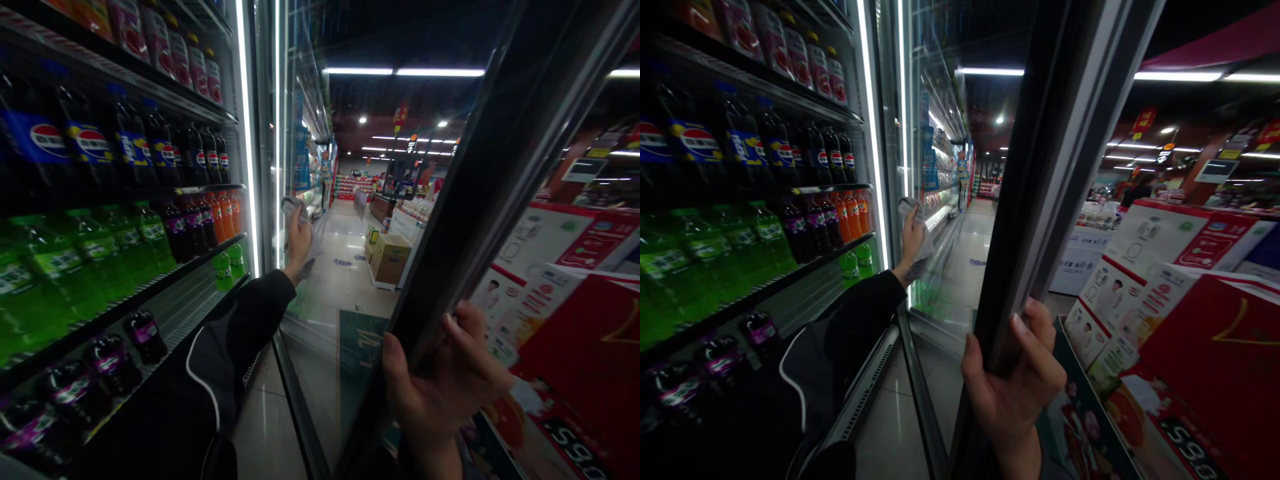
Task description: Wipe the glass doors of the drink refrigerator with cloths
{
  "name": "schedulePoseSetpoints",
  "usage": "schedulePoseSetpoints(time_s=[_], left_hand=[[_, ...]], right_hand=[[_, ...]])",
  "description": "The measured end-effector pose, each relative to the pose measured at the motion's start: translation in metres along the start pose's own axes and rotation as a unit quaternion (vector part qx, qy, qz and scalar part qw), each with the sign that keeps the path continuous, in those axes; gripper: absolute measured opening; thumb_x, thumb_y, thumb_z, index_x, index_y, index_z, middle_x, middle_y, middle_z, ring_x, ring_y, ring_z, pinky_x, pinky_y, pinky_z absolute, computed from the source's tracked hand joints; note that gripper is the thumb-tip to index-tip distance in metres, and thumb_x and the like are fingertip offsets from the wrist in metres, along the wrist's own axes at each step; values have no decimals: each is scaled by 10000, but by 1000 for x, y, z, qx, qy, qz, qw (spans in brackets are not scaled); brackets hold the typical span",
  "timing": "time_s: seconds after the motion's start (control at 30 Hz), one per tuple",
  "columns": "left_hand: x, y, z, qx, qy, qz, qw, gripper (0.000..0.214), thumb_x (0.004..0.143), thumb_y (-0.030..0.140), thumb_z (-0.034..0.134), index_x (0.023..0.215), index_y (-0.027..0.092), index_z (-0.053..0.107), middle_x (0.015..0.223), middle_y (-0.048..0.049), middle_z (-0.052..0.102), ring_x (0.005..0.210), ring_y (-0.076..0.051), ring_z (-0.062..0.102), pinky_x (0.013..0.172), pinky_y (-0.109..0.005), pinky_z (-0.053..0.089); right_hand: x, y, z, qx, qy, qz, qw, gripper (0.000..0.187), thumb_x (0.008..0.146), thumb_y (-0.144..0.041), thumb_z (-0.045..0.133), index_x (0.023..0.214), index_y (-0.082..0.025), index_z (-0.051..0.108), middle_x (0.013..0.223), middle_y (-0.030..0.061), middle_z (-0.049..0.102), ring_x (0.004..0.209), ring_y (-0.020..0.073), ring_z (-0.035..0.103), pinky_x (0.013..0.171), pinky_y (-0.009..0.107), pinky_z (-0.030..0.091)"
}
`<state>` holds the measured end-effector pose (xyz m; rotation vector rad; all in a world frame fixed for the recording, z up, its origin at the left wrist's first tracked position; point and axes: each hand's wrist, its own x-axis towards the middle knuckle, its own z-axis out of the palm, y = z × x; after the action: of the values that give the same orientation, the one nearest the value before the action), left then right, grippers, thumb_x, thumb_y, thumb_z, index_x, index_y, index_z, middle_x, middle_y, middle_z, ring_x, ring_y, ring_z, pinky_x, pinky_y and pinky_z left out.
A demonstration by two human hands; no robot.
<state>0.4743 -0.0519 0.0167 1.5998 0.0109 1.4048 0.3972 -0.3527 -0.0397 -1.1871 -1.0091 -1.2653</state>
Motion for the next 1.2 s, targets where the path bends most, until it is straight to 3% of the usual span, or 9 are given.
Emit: schedulePoseSetpoints(time_s=[0.07, 0.2, 0.3, 0.4, 0.53, 0.67, 0.87, 1.0, 1.2], left_hand=[[-23, 42, 15, 2, 8, 20, 1000, 500, 1135, 476, 511, 1583, 264, 570, 1712, -74, 581, 1664, -294, 461, 1443, -544, 316], [-84, 121, 36, -12, -63, 203, 977, 523, 1165, 406, 433, 1676, 316, 497, 1732, -63, 553, 1660, -307, 466, 1435, -563, 316], [-109, 144, 38, -26, -117, 331, 936, 578, 1177, 418, 358, 1754, 436, 345, 1771, -32, 490, 1666, -331, 465, 1425, -591, 335], [-104, 132, 36, -2, -147, 381, 913, 628, 1167, 439, 336, 1787, 448, 237, 1793, -41, 448, 1664, -361, 465, 1409, -613, 360], [-74, 84, 31, 52, -157, 392, 905, 606, 1155, 485, 360, 1746, 352, 366, 1792, -89, 463, 1661, -367, 466, 1390, -595, 384], [-34, 20, 16, 92, -126, 270, 950, 722, 1109, 734, 329, 1609, 265, 557, 1704, -106, 584, 1603, -337, 544, 1355, -532, 453], [6, -50, -16, 91, -54, 150, 983, 804, 1092, 820, 309, 1639, 255, 478, 1711, -77, 575, 1603, -326, 545, 1376, -582, 438], [5, -52, -28, 61, -27, 32, 997, 622, 1140, 692, 418, 1629, 309, 454, 1779, 49, 494, 1676, -224, 432, 1469, -504, 296], [9, -18, -14, 51, 10, -107, 993, 530, 1176, 404, 417, 1653, 173, 392, 1767, -133, 496, 1655, -312, 469, 1426, -574, 347]], right_hand=[[0, -2, 1, 1, 1, -2, 1000, 796, 756, -190, 945, 1446, -267, 556, 1494, 128, 586, 1456, 356, 611, 1272, 776, 416], [-1, -3, 1, -7, -8, -17, 1000, 842, 788, -205, 933, 1522, -259, 525, 1519, 132, 581, 1424, 325, 634, 1250, 717, 485], [-3, -5, 1, -19, -7, -5, 1000, 778, 838, -218, 899, 1517, -292, 527, 1528, 117, 584, 1424, 309, 642, 1238, 678, 525], [-4, -6, 1, -14, -8, 4, 1000, 790, 836, -206, 900, 1521, -310, 520, 1550, 110, 580, 1434, 304, 639, 1249, 691, 511], [-2, -5, 1, -7, 1, -21, 1000, 875, 751, -165, 950, 1514, -256, 531, 1513, 129, 594, 1439, 325, 631, 1247, 737, 487], [1, -2, 0, -14, 9, -17, 1000, 842, 730, -167, 967, 1454, -257, 548, 1494, 116, 594, 1449, 319, 615, 1290, 736, 441], [4, 1, -2, -2, -2, -6, 1000, 847, 724, -144, 962, 1439, -270, 524, 1519, 97, 582, 1456, 281, 600, 1300, 639, 455], [2, 2, -1, -5, -2, -9, 1000, 826, 749, -178, 956, 1448, -274, 526, 1516, 94, 576, 1454, 294, 598, 1277, 651, 464], [-2, -1, 2, 1, -1, -9, 1000, 822, 780, -203, 919, 1506, -275, 541, 1531, 126, 580, 1419, 324, 632, 1245, 714, 470]])
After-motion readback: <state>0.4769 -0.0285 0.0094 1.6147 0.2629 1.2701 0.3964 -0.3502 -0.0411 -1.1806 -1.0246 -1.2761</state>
